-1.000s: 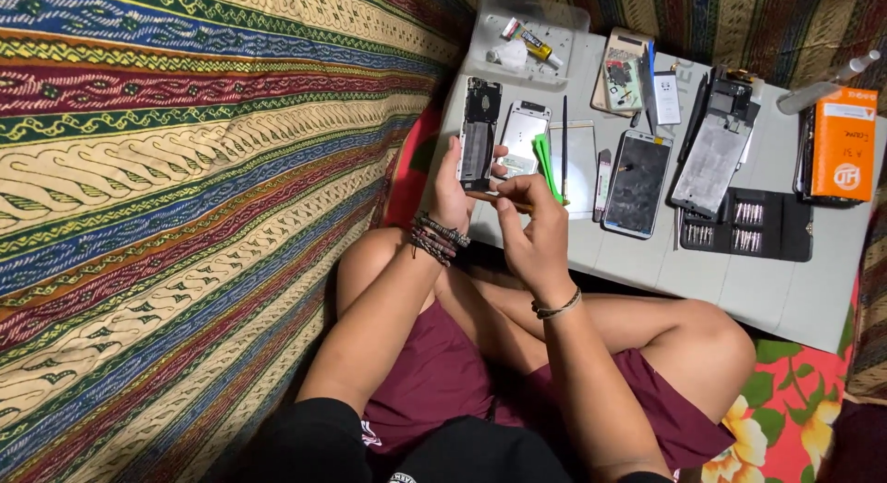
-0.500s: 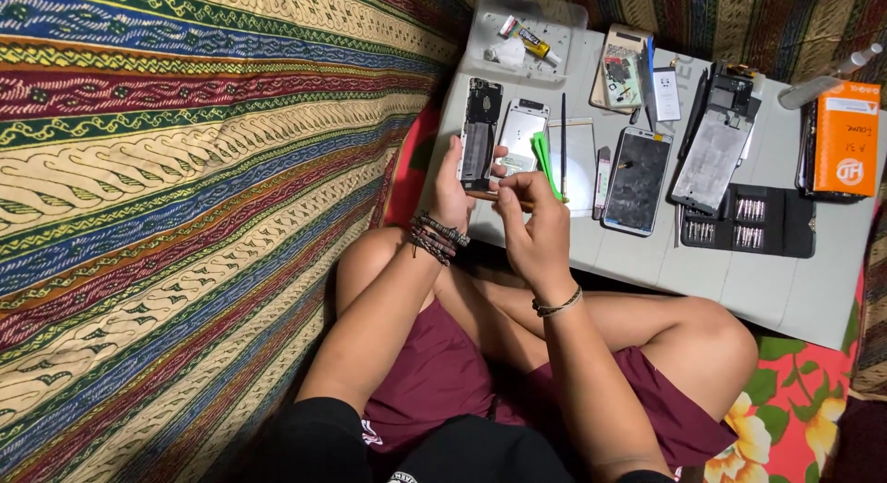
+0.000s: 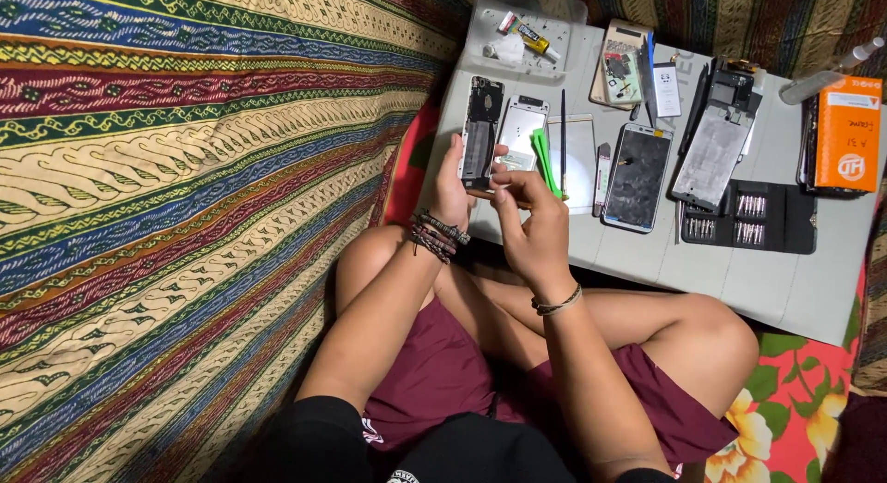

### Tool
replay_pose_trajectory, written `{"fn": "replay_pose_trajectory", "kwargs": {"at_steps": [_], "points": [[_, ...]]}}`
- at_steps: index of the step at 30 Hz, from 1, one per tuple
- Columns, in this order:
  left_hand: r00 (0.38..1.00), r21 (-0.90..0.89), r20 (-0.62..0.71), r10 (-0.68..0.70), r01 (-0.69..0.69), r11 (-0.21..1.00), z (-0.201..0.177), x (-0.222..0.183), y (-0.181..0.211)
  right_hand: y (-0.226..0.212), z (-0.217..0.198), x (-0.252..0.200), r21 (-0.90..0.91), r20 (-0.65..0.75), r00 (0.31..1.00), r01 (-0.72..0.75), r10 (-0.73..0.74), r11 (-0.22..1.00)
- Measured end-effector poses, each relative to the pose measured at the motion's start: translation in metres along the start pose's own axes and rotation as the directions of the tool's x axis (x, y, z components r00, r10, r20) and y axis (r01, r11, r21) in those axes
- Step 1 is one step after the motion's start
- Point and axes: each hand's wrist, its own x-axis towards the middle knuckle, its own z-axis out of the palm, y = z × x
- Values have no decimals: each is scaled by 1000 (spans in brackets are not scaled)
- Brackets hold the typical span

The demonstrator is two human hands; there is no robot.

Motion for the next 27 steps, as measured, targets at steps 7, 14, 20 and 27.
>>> {"fn": "replay_pose_trajectory", "kwargs": {"at_steps": [7, 14, 20, 27], "points": [[1000, 17, -2, 15, -15, 1000, -1, 3, 4, 0, 2, 0, -37, -6, 1000, -2, 2, 999], [1000, 14, -22, 4, -4, 1000, -2, 7, 2, 1, 3, -2, 18, 2, 1000, -28, 28, 999], [1000, -11, -25, 16, -16, 1000, -6, 10, 1, 5, 3, -2, 40, 12, 999, -50, 50, 998], [999, 12, -22, 34, -34, 999, -5, 9, 4, 2, 6, -3, 99, 8, 996, -84, 83, 992]]}}
